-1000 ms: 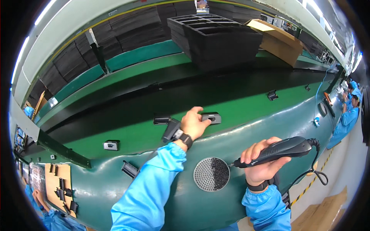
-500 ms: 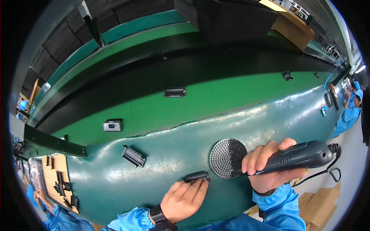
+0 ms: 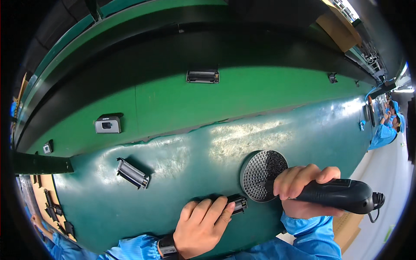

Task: Use an electric screwdriver to fasten screws into a plastic housing on a factory assembly line.

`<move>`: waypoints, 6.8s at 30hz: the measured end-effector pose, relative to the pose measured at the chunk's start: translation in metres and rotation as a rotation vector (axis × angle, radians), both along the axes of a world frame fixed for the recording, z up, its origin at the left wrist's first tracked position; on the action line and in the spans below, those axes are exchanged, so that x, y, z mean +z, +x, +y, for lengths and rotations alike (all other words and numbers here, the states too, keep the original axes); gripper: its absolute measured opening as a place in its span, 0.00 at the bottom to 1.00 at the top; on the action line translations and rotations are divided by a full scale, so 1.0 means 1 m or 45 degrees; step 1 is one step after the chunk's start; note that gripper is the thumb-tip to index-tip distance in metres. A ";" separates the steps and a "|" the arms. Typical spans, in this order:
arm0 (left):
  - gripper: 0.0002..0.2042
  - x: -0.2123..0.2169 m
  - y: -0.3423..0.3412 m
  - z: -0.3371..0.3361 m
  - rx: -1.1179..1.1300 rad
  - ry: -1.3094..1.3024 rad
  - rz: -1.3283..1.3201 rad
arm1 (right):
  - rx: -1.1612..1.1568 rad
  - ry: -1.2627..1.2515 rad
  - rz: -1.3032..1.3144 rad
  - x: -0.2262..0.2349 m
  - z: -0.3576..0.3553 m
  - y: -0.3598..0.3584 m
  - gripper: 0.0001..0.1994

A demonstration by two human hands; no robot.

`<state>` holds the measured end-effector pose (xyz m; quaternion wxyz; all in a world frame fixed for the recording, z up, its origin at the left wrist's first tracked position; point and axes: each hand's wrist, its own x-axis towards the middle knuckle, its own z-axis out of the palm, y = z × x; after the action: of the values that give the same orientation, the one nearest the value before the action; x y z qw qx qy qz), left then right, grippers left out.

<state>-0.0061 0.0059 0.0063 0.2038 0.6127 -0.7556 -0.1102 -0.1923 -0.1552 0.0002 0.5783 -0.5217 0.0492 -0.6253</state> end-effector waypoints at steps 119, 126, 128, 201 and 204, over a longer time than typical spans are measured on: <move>0.19 -0.003 0.007 -0.001 0.105 0.011 -0.047 | 0.366 -0.416 0.265 0.014 0.019 0.016 0.10; 0.20 -0.007 0.004 -0.003 0.096 -0.013 0.007 | -0.110 -0.216 0.117 0.023 0.008 0.003 0.32; 0.25 -0.007 0.007 -0.004 0.060 -0.057 0.041 | -0.064 -0.105 0.132 0.019 0.001 0.004 0.34; 0.25 -0.010 0.023 -0.017 0.229 -0.028 0.533 | 0.267 -0.054 0.245 0.012 0.052 0.047 0.35; 0.27 -0.005 0.024 -0.015 0.221 -0.005 0.482 | 0.089 -0.043 0.004 0.030 0.029 0.026 0.34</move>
<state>0.0184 -0.0089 0.0017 0.3520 0.6435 -0.6484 -0.2041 -0.1666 -0.1266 0.0301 0.5908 -0.5338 0.0212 -0.6047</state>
